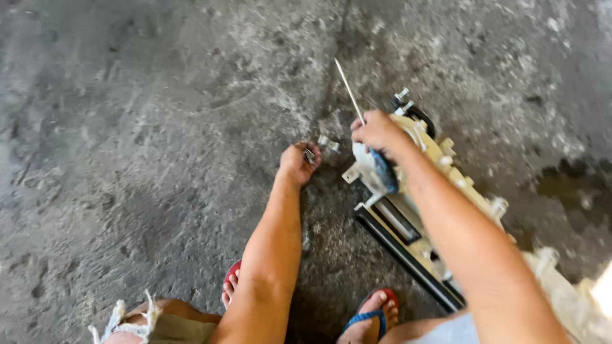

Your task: The person assembles a white plastic appliance housing by aligning and snapping it onto a base with internal gears and rollers. They then retrieve small metal parts and use a screwdriver to fasten components inside the housing.

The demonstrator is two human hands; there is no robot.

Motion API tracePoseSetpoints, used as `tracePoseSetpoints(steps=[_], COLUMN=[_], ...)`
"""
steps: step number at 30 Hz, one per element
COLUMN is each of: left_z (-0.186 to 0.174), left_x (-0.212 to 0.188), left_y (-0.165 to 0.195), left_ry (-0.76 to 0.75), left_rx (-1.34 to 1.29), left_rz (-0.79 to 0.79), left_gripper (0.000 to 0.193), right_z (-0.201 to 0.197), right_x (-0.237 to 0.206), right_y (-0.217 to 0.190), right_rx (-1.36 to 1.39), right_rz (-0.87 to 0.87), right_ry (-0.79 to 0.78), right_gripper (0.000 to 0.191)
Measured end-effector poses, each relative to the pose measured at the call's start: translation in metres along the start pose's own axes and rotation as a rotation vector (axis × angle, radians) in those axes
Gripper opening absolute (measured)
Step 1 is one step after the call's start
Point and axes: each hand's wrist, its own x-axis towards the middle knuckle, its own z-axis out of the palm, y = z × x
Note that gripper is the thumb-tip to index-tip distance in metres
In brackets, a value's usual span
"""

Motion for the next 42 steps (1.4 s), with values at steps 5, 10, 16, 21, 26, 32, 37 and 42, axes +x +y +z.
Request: tracePoseSetpoints(steps=[5, 10, 16, 21, 26, 32, 37, 42], left_z=[-0.007, 0.006, 0.017, 0.029, 0.034, 0.037, 0.039, 0.038], left_x=[0.001, 0.002, 0.005, 0.019, 0.024, 0.021, 0.020, 0.019], left_y=[-0.007, -0.014, -0.020, -0.035, -0.044, -0.056, -0.065, -0.073], left_ry=[-0.177, -0.157, -0.161, -0.204, -0.111, -0.133, -0.122, -0.166], left_rx=[0.089, 0.184, 0.151, 0.062, -0.030, 0.018, 0.038, 0.048], left_rz=[0.004, 0.032, 0.037, -0.098, -0.084, -0.146, -0.210, -0.219], left_gripper=[0.027, 0.019, 0.018, 0.022, 0.022, 0.030, 0.032, 0.030], right_z=[-0.048, -0.027, -0.014, -0.017, -0.024, -0.038, -0.041, -0.048], right_x=[-0.044, -0.086, -0.118, -0.142, -0.159, -0.182, -0.187, -0.191], right_y=[0.014, 0.055, 0.092, 0.105, 0.106, 0.118, 0.134, 0.134], right_rx=[-0.098, -0.584, -0.607, -0.674, -0.713, -0.656, -0.644, -0.508], right_rz=[0.377, 0.260, 0.128, 0.060, 0.227, -0.173, -0.096, -0.017], right_ry=[-0.233, -0.192, 0.027, 0.155, 0.171, 0.276, 0.254, 0.250], right_gripper=[0.038, 0.053, 0.059, 0.054, 0.049, 0.046, 0.045, 0.039])
